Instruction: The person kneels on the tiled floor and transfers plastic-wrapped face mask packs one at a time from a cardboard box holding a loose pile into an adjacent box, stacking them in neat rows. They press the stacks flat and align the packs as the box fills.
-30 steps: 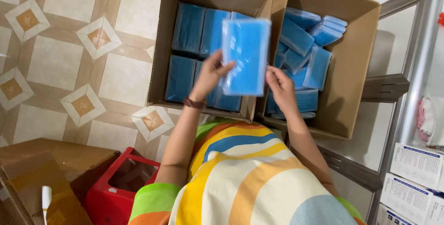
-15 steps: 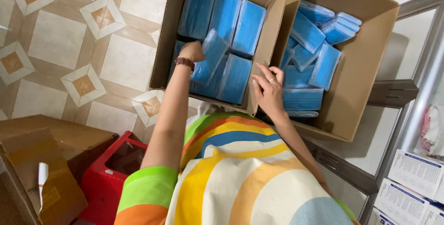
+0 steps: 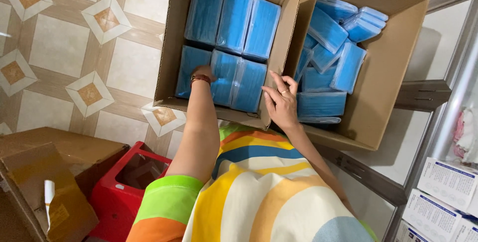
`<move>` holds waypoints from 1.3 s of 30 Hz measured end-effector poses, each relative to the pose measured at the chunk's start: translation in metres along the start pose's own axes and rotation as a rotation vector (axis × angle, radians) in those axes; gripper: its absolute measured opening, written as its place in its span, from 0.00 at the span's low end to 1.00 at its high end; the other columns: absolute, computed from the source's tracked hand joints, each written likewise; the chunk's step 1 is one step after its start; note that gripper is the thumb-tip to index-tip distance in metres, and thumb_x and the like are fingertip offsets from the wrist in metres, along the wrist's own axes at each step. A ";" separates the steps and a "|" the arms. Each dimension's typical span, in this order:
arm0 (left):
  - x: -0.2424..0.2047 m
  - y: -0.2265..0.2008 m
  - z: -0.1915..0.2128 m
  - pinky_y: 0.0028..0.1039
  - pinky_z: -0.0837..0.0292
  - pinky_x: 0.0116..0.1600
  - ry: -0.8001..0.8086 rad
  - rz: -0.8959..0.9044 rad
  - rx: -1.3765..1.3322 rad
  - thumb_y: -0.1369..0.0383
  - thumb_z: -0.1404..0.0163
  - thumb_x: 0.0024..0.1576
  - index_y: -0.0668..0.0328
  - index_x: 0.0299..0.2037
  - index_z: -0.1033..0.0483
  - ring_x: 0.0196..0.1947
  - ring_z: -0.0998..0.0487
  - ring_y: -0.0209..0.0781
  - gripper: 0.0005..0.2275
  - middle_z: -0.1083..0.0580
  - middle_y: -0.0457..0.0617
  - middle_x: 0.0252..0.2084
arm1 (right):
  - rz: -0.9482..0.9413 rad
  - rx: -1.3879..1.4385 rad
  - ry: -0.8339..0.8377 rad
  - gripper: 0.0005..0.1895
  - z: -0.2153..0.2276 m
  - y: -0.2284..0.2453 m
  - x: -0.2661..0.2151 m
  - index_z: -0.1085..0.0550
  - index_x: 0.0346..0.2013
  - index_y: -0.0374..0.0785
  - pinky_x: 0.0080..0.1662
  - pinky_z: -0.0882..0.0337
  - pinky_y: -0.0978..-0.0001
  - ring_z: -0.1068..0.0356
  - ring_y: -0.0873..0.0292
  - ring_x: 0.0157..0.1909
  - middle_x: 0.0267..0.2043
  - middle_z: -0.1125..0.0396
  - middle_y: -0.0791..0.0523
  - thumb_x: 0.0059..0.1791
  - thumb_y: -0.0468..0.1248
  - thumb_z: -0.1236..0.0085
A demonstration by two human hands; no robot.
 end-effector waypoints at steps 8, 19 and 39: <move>-0.033 0.001 0.021 0.39 0.22 0.46 0.025 0.103 0.264 0.46 0.43 0.56 0.57 0.46 0.16 0.45 0.17 0.48 0.23 0.19 0.55 0.46 | 0.024 0.016 0.009 0.06 0.003 0.006 0.003 0.18 0.41 0.37 0.63 0.37 0.57 0.42 0.45 0.63 0.70 0.36 0.52 0.51 0.34 0.38; -0.162 -0.133 0.141 0.42 0.22 0.49 -0.359 -0.326 -0.061 0.52 0.47 0.62 0.57 0.50 0.20 0.46 0.18 0.55 0.18 0.20 0.57 0.47 | -0.690 0.878 -0.333 0.11 0.009 -0.226 -0.038 0.24 0.52 0.35 0.49 0.27 0.65 0.33 0.59 0.45 0.62 0.29 0.52 0.57 0.36 0.47; -0.293 -0.246 0.109 0.45 0.22 0.50 -0.491 -0.795 -0.367 0.66 0.46 0.60 0.60 0.75 0.54 0.49 0.22 0.67 0.36 0.29 0.67 0.62 | -0.690 -0.021 0.091 0.42 -0.196 -0.406 -0.100 0.40 0.68 0.32 0.52 0.27 0.54 0.30 0.36 0.53 0.53 0.33 0.36 0.45 0.41 0.31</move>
Point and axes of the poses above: each hand's wrist, its own x-axis towards the middle knuckle, its own z-axis out of the back of the hand, y = z × x, the point moved 9 cm from there along x, towards the middle knuckle
